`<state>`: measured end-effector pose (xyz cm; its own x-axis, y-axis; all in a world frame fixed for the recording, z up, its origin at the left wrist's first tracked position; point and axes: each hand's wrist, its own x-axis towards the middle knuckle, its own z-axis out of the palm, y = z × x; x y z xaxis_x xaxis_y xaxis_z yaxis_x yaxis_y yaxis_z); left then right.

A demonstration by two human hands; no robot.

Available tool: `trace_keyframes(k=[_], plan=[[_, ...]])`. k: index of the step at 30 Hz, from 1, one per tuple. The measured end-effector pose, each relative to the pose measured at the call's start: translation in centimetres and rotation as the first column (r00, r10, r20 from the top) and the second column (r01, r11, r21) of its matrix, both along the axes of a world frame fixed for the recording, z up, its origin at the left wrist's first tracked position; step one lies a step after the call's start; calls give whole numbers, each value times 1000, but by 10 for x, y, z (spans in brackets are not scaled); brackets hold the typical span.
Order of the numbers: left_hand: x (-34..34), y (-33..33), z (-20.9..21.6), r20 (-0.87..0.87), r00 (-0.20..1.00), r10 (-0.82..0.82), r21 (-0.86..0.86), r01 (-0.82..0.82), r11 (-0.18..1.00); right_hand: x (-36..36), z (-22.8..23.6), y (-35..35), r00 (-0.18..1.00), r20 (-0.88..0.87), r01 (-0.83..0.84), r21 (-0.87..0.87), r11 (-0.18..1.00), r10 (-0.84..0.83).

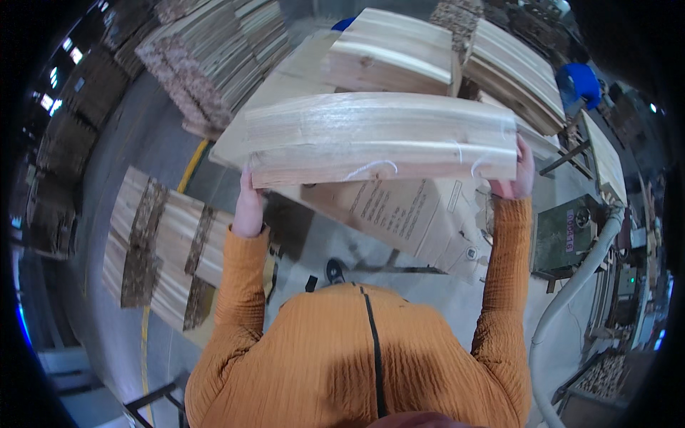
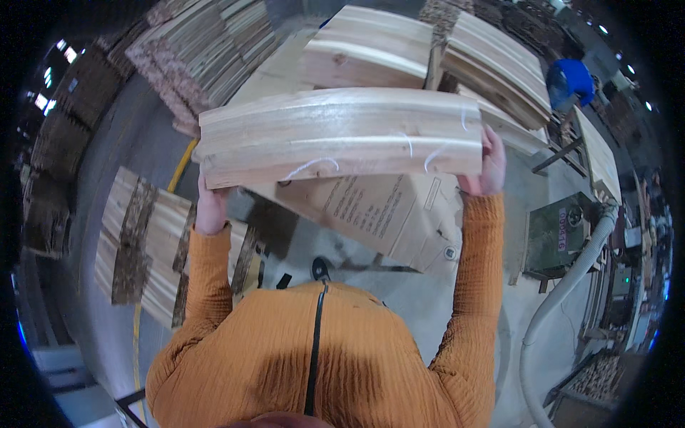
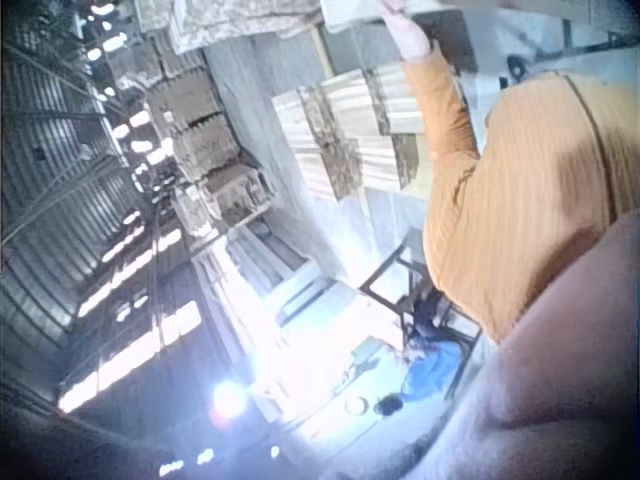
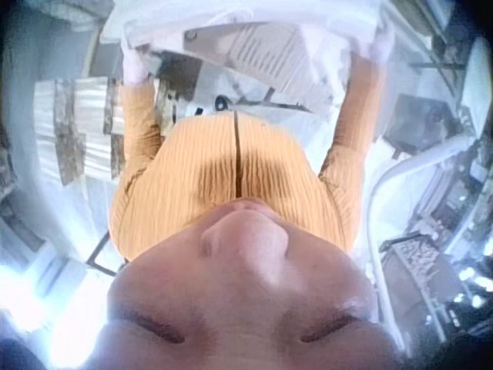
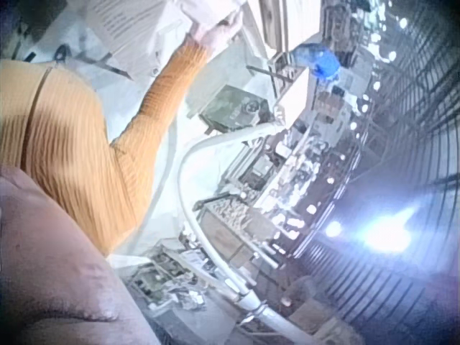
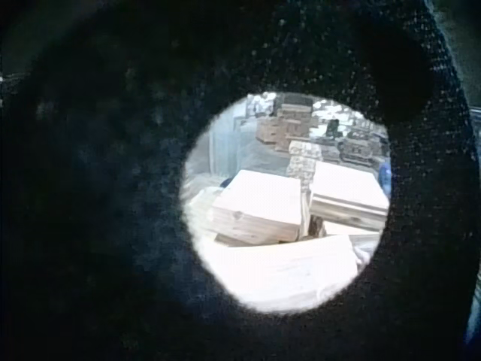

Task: The person repeatedly picks up a stack of wooden planks, turns them over, and visually inspects the surfaces and edges. The person then places the stack back on the table and repeats the process with another stack. Other workers are visible in the background.

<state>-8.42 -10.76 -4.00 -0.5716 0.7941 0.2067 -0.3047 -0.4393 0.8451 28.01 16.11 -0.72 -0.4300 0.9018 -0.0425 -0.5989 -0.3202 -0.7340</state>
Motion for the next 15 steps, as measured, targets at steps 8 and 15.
trace_keyframes(k=[8,15], plan=[[-2,95,59,-593,698,400,514,-53,856,-38,32,11,987,153,-72,109,991,54],[20,100,72,-648,597,473,386,-277,880,18,-6,13,985,-19,175,79,981,-174]])
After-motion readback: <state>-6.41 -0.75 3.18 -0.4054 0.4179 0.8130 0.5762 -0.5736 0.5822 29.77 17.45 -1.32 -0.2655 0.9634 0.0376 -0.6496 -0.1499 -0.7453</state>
